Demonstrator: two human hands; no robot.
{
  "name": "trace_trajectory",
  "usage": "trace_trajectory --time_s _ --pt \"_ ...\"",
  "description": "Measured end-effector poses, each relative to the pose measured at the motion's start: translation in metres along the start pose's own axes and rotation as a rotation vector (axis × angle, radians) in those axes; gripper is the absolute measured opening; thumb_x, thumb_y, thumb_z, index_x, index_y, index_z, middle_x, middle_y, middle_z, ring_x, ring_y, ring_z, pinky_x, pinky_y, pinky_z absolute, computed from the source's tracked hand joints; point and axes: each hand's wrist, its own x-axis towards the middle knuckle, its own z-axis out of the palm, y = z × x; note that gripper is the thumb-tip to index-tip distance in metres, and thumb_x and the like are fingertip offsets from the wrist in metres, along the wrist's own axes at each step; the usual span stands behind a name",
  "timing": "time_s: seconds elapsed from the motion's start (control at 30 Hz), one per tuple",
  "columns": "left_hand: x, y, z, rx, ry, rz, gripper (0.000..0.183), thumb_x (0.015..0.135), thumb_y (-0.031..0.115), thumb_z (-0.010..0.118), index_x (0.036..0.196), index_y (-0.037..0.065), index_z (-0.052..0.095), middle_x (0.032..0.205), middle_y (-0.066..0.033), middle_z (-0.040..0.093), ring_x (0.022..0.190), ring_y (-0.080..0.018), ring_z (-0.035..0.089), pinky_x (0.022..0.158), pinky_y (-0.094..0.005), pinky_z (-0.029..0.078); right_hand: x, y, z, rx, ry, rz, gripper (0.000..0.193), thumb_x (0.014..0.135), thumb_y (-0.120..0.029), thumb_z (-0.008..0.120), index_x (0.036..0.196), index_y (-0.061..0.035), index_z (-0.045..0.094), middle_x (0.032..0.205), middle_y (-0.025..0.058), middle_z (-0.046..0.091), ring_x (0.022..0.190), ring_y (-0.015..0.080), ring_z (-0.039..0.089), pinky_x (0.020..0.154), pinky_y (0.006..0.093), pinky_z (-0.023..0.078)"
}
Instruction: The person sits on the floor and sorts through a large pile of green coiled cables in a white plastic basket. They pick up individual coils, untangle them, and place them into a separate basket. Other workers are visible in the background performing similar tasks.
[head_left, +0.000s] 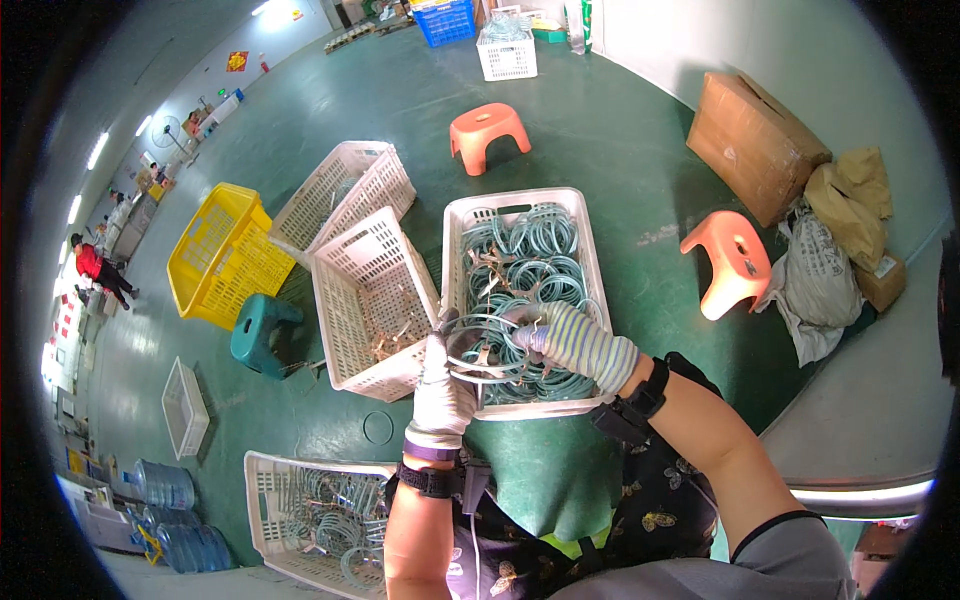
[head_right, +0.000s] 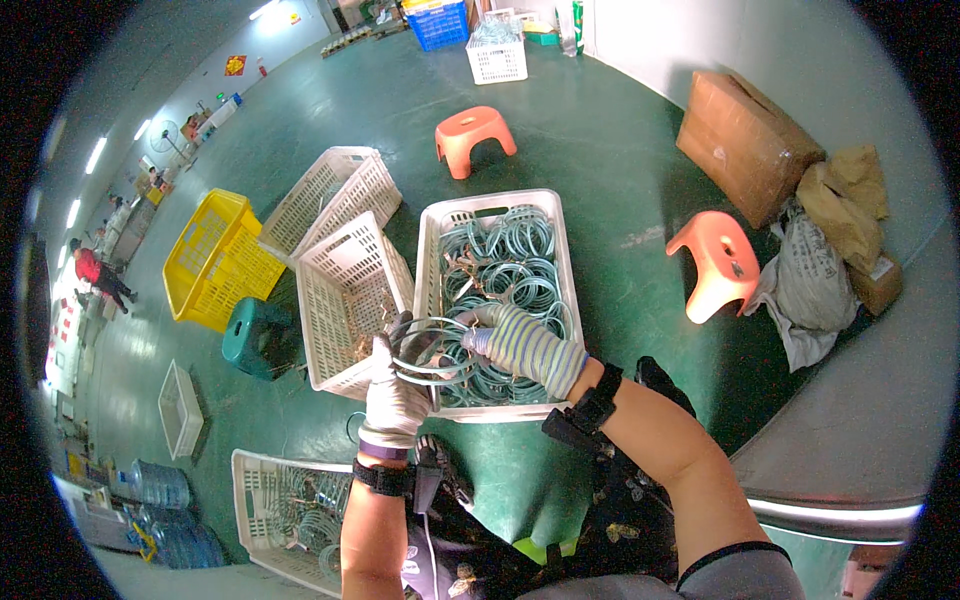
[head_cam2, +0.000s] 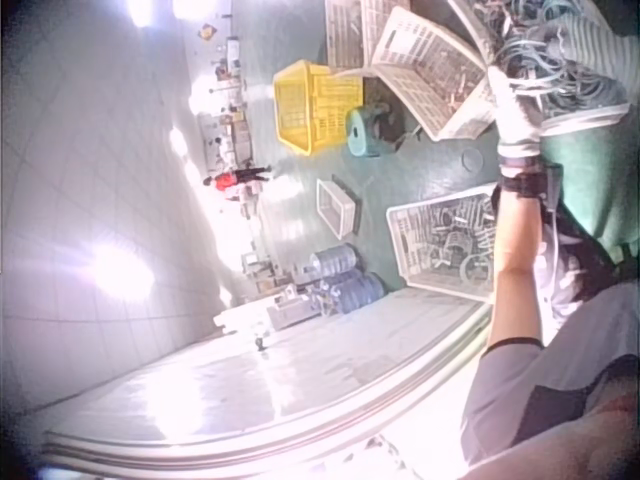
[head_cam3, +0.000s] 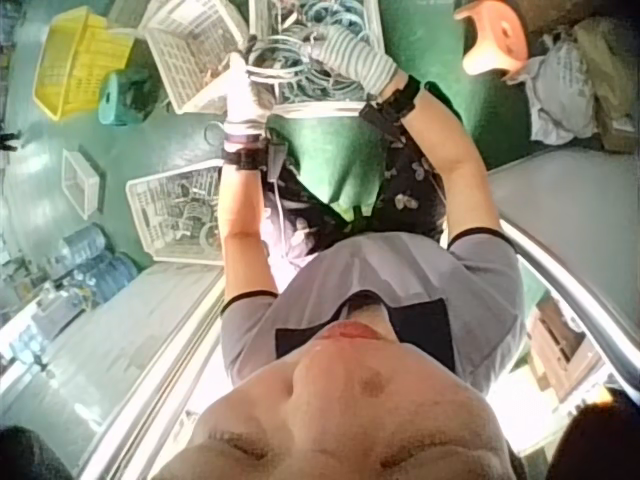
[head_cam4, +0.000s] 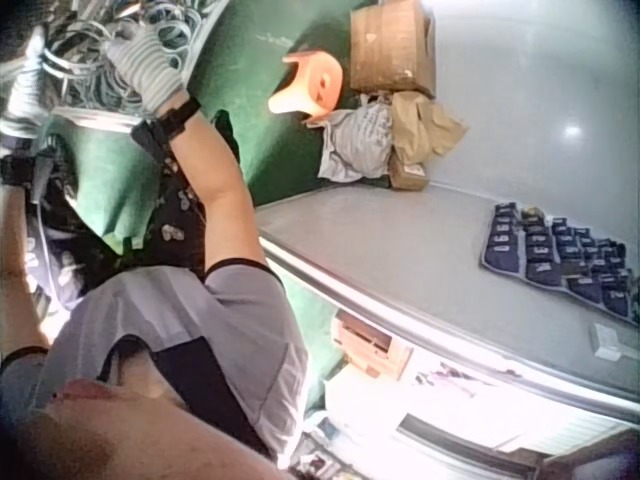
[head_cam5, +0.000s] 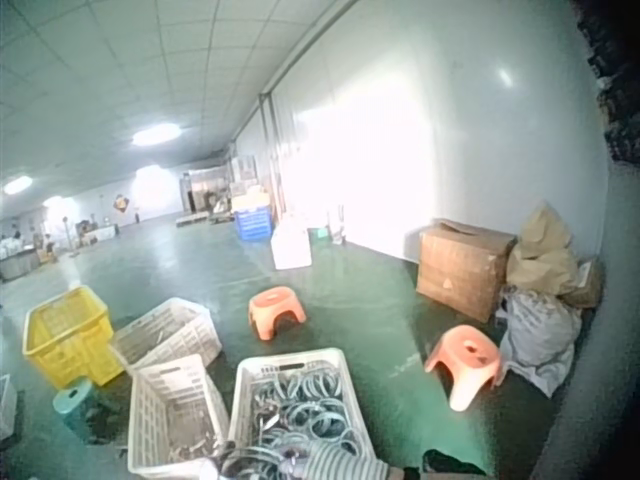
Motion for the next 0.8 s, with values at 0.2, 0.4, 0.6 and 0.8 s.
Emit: trace_trajectory --time_s 0.2,0.4,0.6,0.8 --pt "-0.002 0.001 -0.005 0.075 0.01 0.07 0.075 0.094 0.066 0.048 0.142 0.007 0.045 0.132 -0.018 0.057 0.105 -0.0323 0.064 0.082 -0.046 0.059 -0.002 -0.024 -0.006 0.084 0.054 0.117 0.03 0.095 -0.026 0.064 0.115 -0.0037 0.065 0.074 -0.0012 0.063 0.06 0.008 0.056 0.052 0.0227 0.045" --pt "-0.004 0.018 -0.005 -0.096 0.068 0.092 0.069 0.097 0.061 0.047 0.136 0.004 0.048 0.122 -0.0153 0.064 0.091 -0.0304 0.066 0.081 -0.0466 0.058 0.049 0.064 -0.05 -0.435 0.186 0.038 0.026 0.092 -0.029 0.063 0.101 -0.006 0.07 0.07 0.0046 0.066 0.064 0.0149 0.063 0.057 0.031 0.05" --pt "-0.004 0.029 -0.01 -0.1 0.168 0.103 0.074 0.094 0.071 0.04 0.133 0.009 0.052 0.12 -0.0129 0.066 0.095 -0.0289 0.067 0.071 -0.0405 0.057 0.064 0.116 -0.049 -1.146 0.106 0.2 0.03 0.086 -0.023 0.066 0.109 -0.0036 0.066 0.092 0.0189 0.072 0.091 0.0353 0.07 0.083 0.0456 0.053" --pt "0.005 0.025 -0.019 -0.144 0.004 0.101 0.069 0.097 0.062 0.046 0.138 0.006 0.045 0.129 -0.0179 0.058 0.103 -0.0321 0.062 0.087 -0.0505 0.056 0.067 0.132 -0.06 -1.152 0.195 0.185 0.025 0.092 -0.03 0.061 0.102 -0.0087 0.068 0.097 0.017 0.071 0.092 0.036 0.069 0.083 0.0452 0.053"
